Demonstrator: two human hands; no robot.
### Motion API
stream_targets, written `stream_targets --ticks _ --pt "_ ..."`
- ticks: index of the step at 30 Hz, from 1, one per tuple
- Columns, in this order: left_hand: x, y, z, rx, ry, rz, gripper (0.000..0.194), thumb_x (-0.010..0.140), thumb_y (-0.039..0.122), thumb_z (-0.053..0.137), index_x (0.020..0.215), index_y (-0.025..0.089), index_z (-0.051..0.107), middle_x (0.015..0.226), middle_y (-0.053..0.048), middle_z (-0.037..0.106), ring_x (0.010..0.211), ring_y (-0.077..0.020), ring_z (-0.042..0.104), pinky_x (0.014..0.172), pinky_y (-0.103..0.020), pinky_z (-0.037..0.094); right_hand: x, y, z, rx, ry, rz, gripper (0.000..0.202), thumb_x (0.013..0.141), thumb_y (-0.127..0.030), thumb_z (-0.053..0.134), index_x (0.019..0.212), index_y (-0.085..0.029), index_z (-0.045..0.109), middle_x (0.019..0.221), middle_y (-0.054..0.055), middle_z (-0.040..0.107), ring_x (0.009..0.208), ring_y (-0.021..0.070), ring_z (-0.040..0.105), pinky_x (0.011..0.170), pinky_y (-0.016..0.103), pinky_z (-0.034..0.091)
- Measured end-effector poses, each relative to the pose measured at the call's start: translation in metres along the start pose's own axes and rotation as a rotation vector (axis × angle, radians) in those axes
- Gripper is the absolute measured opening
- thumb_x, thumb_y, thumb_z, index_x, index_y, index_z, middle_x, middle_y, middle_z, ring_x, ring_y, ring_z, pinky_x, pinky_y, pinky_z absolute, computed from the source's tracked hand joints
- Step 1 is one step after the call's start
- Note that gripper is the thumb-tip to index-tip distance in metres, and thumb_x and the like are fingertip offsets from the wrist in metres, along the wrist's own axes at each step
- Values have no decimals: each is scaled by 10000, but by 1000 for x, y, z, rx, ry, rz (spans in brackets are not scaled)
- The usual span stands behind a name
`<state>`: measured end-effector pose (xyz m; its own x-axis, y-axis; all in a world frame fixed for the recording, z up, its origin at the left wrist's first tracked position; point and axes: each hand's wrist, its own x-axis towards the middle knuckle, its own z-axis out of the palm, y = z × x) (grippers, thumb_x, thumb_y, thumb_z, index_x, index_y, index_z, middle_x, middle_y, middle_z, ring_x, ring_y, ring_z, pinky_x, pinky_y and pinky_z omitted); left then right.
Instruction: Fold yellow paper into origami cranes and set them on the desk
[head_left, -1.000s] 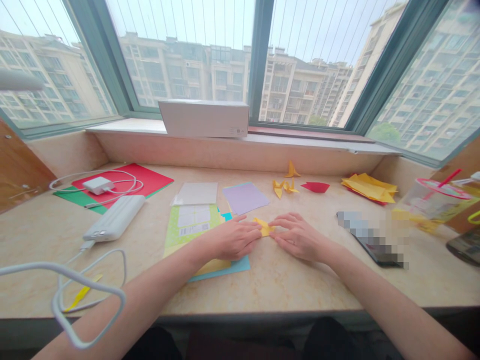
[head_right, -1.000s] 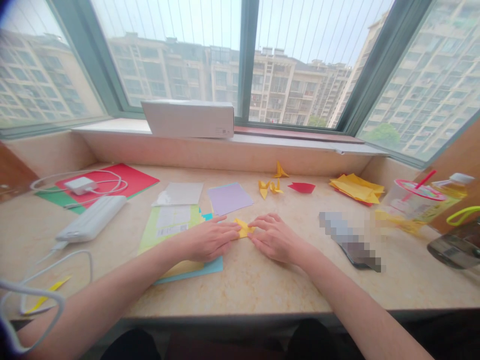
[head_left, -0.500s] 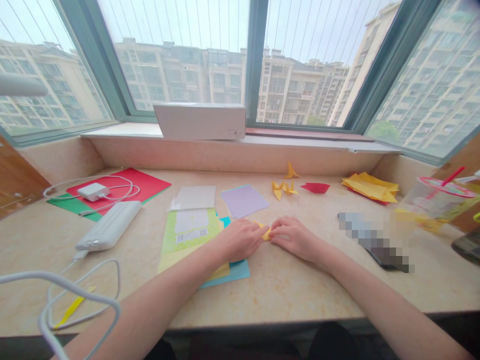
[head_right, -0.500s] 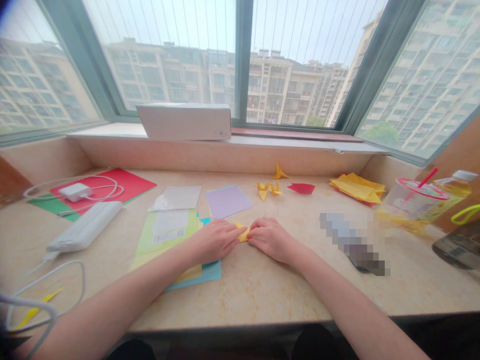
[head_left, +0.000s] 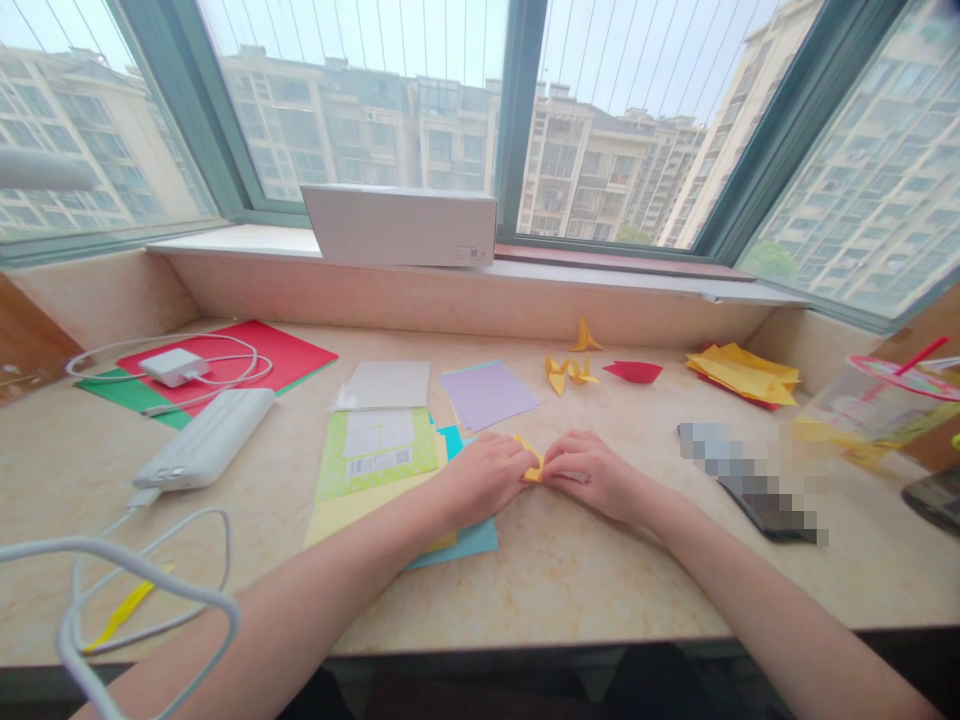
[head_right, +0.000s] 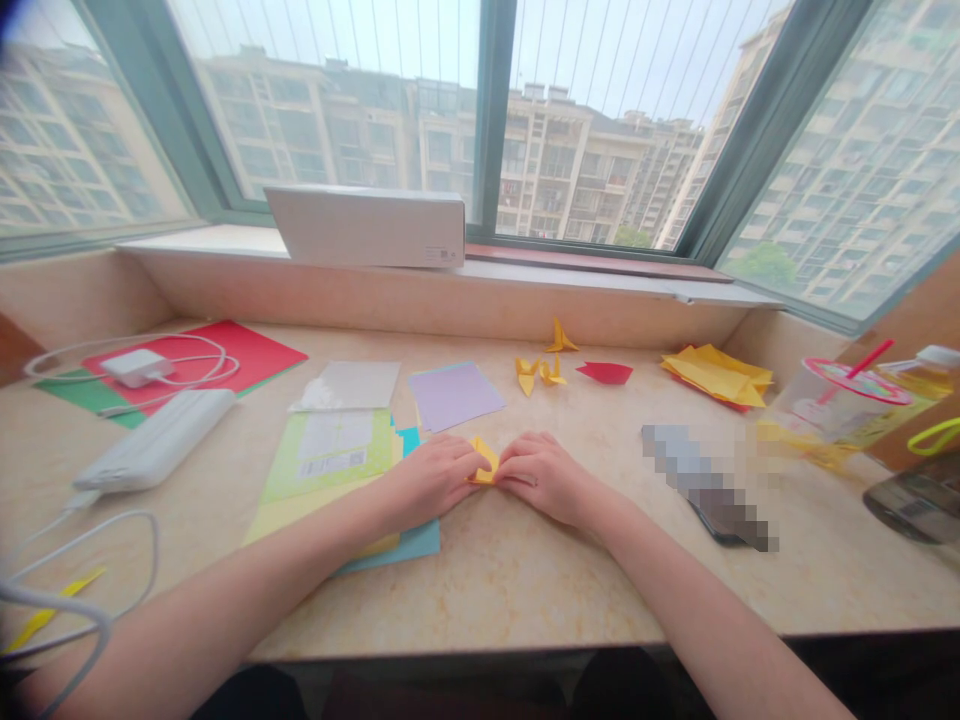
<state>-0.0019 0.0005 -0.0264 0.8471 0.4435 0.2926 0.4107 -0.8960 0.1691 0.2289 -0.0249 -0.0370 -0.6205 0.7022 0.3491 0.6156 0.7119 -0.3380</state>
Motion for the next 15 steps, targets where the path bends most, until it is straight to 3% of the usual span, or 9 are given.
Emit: stream_targets --ticks 4,7,9,12,15 --pt "-8 0 -9 2 -36 112 203 931 260 546 799 195 686 894 -46 659 879 -195 610 836 -333 456 -2 -7 -10 -56 -62 -23 133 925 -239 610 946 -256 740 980 17 723 936 178 609 888 352 411" --pt "-12 1 -16 -6 -6 158 180 914 276 565 831 202 707 1148 -84 629 1096 -242 568 993 -398 410 -2 -13 -16 -97 -99 -35 141 932 -240 597 959 -254 735 1003 17 724 959 184 603 902 361 400" --pt "-12 1 -20 -27 -12 197 169 912 251 558 840 197 700 1202 -88 620 1194 -255 529 1096 -433 328 -2 -17 -19 -114 -118 -41 151 935 -234 589 981 -258 731 1019 16 723 980 187 601 915 366 394" --pt "-12 1 -21 -112 -68 237 191 936 195 496 891 212 681 1055 -53 680 1107 -206 593 1133 -417 293 -3 -19 -22 -128 -142 -50 179 937 -225 576 1017 -271 729 1051 15 717 1003 191 601 928 374 391" --pt "-13 -1 -22 -186 -86 134 193 958 230 472 1026 232 653 1012 -37 691 992 -187 641 1003 -339 429 -3 -19 -21 -125 -135 -52 189 938 -217 566 1026 -259 728 1050 24 718 995 194 605 928 381 396"
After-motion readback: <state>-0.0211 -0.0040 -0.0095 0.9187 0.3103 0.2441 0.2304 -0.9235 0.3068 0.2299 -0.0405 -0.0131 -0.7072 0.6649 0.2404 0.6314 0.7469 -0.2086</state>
